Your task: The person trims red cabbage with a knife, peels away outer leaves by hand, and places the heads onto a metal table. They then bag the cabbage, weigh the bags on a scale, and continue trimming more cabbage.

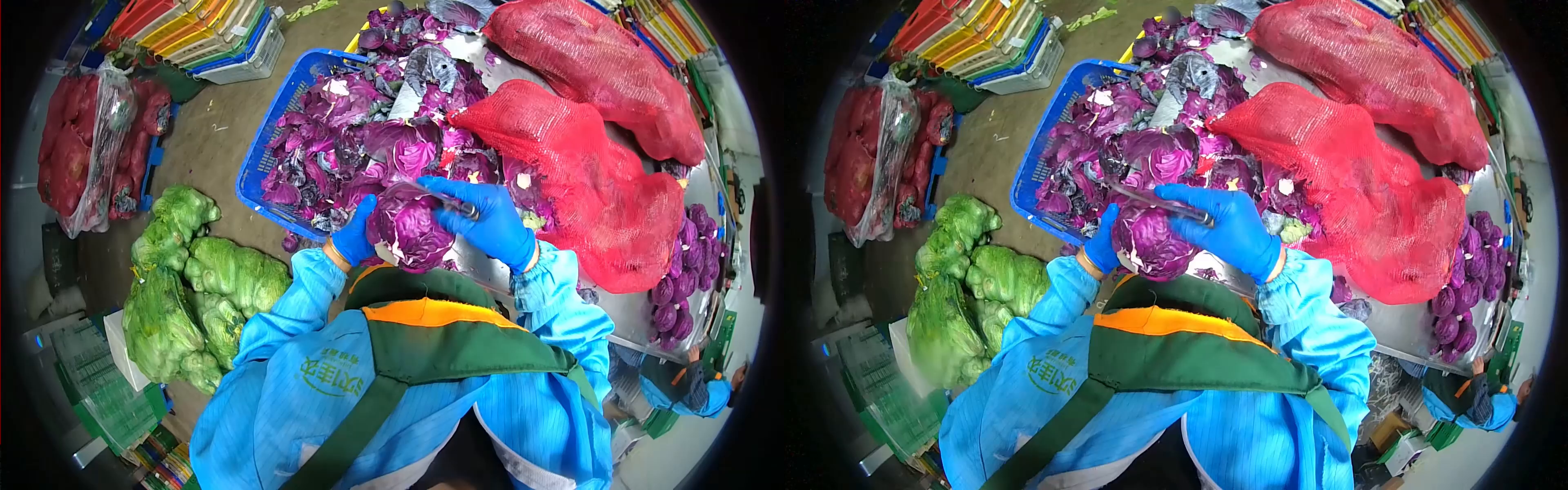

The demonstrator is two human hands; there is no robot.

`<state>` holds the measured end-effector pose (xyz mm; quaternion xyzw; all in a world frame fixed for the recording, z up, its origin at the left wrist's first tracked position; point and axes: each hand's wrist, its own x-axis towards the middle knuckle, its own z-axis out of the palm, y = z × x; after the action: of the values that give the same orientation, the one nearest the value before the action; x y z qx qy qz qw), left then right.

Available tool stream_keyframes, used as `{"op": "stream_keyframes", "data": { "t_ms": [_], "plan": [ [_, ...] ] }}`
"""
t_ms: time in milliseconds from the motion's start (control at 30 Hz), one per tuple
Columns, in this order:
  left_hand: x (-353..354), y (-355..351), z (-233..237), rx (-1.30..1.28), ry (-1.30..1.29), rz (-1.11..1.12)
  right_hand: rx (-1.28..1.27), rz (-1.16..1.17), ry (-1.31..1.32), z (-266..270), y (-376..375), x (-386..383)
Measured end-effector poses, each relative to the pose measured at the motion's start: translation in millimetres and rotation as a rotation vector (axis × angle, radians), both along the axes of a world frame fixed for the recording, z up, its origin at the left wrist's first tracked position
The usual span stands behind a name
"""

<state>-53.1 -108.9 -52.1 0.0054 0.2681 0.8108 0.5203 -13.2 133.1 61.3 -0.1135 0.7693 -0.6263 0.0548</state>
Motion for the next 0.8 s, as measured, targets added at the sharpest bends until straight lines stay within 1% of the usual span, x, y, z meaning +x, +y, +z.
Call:
{"op": "stream_keyframes", "data": {
  "t_ms": [33,67,100,167,200,233,267,300,333,367,433,467,500,533,567,600,633,667,700,733,767,800],
  "plan": [
    [3,-4,-2,0.204,-0.193,-0.019,0.040,-0.107,-0.079,-4,0,-3],
    [7,-9,-2,0.013,-0.076,-0.024,0.082,-0.214,-0.156,-8,0,-8],
    [8,-13,-4,0.013,-0.079,-0.027,0.081,-0.217,-0.159,-12,3,-15],
    [10,-23,-10,-0.055,-0.019,-0.058,-0.084,-0.465,-0.447,-22,15,-28],
    [9,-23,3,-0.091,0.086,-0.072,-0.078,-0.513,-0.389,-40,26,-33],
    [7,-19,12,-0.089,0.086,-0.073,-0.072,-0.559,-0.329,-49,34,-36],
    [3,-12,21,-0.033,0.203,-0.115,0.013,-0.465,-0.202,-54,39,-31],
    [1,-8,29,0.023,0.319,-0.156,0.014,-0.462,-0.202,-48,36,-24],
    [3,-9,37,0.005,0.268,-0.128,0.035,-0.359,-0.187,-37,31,-11],
    [2,-8,35,0.006,0.265,-0.126,0.055,-0.257,-0.174,-23,27,-1],
    [0,-7,27,0.006,0.256,-0.145,0.206,0.070,-0.308,15,19,13],
    [2,-10,20,0.007,0.252,-0.151,0.093,0.066,-0.078,-1,13,21],
    [3,-16,12,-0.086,0.217,-0.144,0.092,0.056,-0.081,6,12,21],
    [3,-18,10,-0.178,0.183,-0.135,0.154,0.125,-0.196,21,13,19],
    [3,-17,8,-0.178,0.185,-0.140,0.214,0.195,-0.309,32,13,17],
    [0,-16,9,-0.129,0.212,-0.183,0.251,0.168,-0.320,36,10,20],
    [-2,-13,13,-0.081,0.238,-0.225,0.249,0.166,-0.318,23,9,21],
    [-3,-9,19,-0.083,0.238,-0.231,0.282,0.037,-0.280,-2,7,25],
    [-4,0,33,0.006,0.253,-0.244,0.318,-0.091,-0.243,-8,3,26],
    [-6,6,41,0.095,0.270,-0.250,0.183,-0.064,-0.208,-6,7,28],
    [-7,3,37,0.096,0.268,-0.244,0.184,-0.058,-0.210,-3,8,30],
    [-7,-3,30,0.079,0.285,-0.237,0.019,0.001,-0.158,6,7,29]
  ]
}}
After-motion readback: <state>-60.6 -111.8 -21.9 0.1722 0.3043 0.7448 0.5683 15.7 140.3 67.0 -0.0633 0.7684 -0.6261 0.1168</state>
